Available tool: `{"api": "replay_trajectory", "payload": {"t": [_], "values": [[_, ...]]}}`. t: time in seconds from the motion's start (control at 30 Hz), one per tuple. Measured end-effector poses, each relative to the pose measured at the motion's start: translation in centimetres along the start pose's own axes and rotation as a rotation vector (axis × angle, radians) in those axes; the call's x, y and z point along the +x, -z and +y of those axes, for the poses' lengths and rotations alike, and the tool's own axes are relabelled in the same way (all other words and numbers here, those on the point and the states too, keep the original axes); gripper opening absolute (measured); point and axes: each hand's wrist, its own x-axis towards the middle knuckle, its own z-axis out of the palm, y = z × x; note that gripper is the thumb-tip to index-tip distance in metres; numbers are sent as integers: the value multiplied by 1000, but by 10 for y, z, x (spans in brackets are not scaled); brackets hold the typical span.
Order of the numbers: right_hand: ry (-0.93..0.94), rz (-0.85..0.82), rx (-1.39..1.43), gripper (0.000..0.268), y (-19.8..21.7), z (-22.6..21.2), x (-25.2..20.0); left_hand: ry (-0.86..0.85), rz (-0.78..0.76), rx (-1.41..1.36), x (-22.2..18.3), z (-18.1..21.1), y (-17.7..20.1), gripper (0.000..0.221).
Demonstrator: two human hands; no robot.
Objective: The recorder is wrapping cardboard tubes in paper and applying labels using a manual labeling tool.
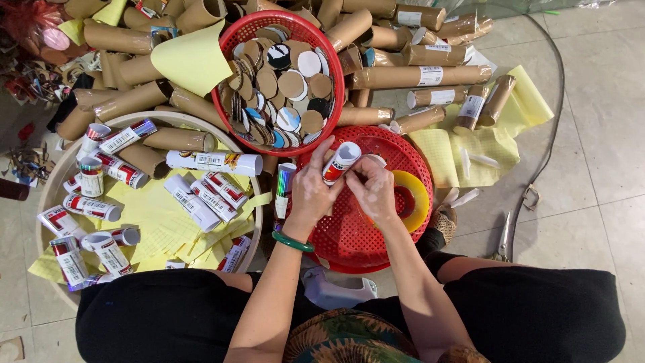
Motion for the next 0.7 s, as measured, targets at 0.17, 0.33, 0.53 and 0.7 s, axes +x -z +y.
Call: {"api": "replay_trajectory", "payload": {"t": [0.17,0.33,0.53,0.7], "values": [[97,26,-76,15,-1,1,1,-29,-6,132,-3,-6,-6,77],[172,21,-17,7,-5,32,3,176,25,-28,-3,-30,-8,64],[127,86,-148,8,8,71,15,761,132,-691,8,-50,26,50],[59,159,-120,4,16,84,16,855,305,-1217,4,-75,41,27]]}}
